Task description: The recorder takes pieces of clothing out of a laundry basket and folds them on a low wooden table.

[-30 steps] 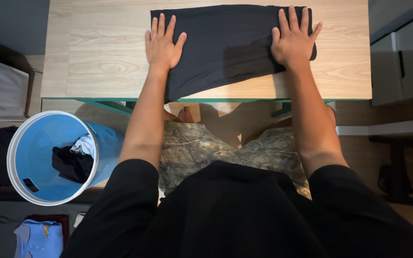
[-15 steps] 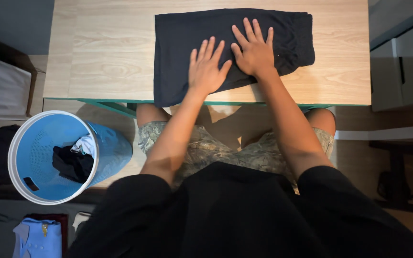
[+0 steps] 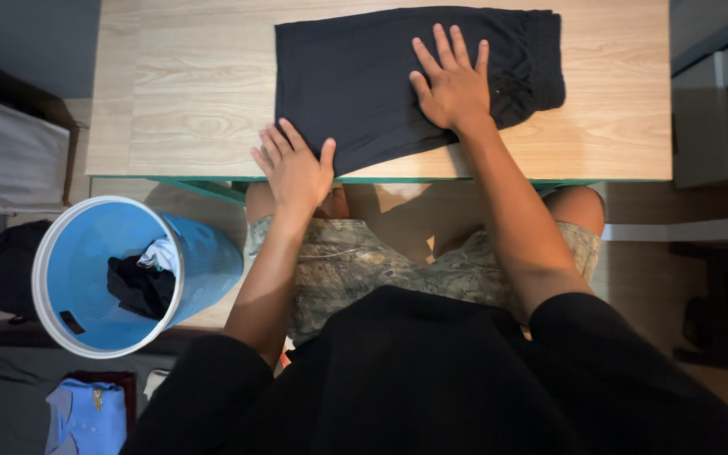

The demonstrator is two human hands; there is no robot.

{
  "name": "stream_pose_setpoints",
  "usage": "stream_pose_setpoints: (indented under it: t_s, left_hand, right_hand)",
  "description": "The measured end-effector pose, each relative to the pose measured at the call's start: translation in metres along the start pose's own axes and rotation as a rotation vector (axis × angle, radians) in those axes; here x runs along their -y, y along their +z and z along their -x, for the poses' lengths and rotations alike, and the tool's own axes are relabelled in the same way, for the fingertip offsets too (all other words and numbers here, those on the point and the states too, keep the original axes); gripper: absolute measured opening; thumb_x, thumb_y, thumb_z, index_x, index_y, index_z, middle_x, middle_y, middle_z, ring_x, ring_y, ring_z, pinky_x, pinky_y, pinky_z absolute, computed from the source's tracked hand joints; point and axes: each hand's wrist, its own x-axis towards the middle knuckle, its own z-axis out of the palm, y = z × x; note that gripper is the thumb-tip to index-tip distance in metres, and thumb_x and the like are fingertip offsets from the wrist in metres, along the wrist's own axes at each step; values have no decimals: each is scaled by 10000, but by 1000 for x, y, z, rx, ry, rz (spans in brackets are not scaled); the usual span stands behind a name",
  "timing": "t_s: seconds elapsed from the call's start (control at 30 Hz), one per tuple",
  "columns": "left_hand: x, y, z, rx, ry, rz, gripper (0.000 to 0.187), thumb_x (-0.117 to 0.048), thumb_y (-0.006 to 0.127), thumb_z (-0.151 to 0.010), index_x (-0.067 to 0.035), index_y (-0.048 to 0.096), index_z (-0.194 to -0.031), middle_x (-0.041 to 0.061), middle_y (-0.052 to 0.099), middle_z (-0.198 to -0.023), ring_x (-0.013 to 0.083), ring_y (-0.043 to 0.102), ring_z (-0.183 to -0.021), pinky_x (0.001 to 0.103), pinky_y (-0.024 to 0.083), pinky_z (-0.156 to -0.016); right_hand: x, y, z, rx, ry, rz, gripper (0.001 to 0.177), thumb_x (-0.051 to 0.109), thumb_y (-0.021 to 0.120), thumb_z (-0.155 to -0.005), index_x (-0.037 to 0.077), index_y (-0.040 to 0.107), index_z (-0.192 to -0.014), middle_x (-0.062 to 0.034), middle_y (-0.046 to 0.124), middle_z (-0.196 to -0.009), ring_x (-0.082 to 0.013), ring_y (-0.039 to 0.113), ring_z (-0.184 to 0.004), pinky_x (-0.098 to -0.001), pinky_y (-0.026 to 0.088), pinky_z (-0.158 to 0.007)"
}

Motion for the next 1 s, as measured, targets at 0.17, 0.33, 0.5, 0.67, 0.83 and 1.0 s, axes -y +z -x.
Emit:
stream_pose_setpoints:
  t_s: [0.17,0.33,0.5,0.67,0.83,1.0]
  left_hand:
    - [-89,-42,-22,-139,368,190,744,-490,515,-1069,-38,322,-1628,205,261,-1707,393,191,-1593,639,178,-1251]
    - [-135,2,-101,-53,594,280,610,-454,429,-1107,-185,334,-1646,124,250,-1714,317,210,-1594,594,170,-1256]
    - [-114,-5,-129,41,350,181,628,-560,361,-1063,-294,301,-1628,62,218,-1714,270,176,-1587,557,131,-1259]
    - [-52,-6,-142,39,245,146,658,-578,352,-1059,-278,283,-1641,64,193,-1715,267,146,-1584,554,109,-1260]
    - [-27,-14,-144,45,189,158,669,-583,361,-1061,-268,286,-1646,56,183,-1721,255,138,-1591,556,113,-1266]
    - [-26,-13,-142,22,196,187,678,-579,386,-1060,-245,297,-1644,62,195,-1724,262,137,-1592,560,131,-1263]
  right_hand:
    - [-5,4,1,-11,-11,23,609,493,404,-1061,265,365,-1625,-118,219,-1711,-328,131,-1580,-665,14,-1216]
    - [-8,13,-3,-33,-24,52,605,467,409,-1057,278,361,-1629,-104,227,-1713,-316,143,-1580,-667,28,-1215]
    - [-4,-1,0,-23,11,37,600,501,429,-1045,296,379,-1607,-84,237,-1706,-298,158,-1579,-640,44,-1228]
    - [-5,2,4,-37,14,21,586,497,426,-1059,295,391,-1608,-83,249,-1706,-299,171,-1578,-629,54,-1238]
    - [-53,-5,-1,-99,57,50,575,482,406,-1094,273,380,-1629,-80,253,-1719,-304,181,-1590,-621,70,-1262]
    - [-93,-52,20,-58,308,126,561,435,304,-1098,257,314,-1630,-40,215,-1711,-342,113,-1593,-749,-19,-1175]
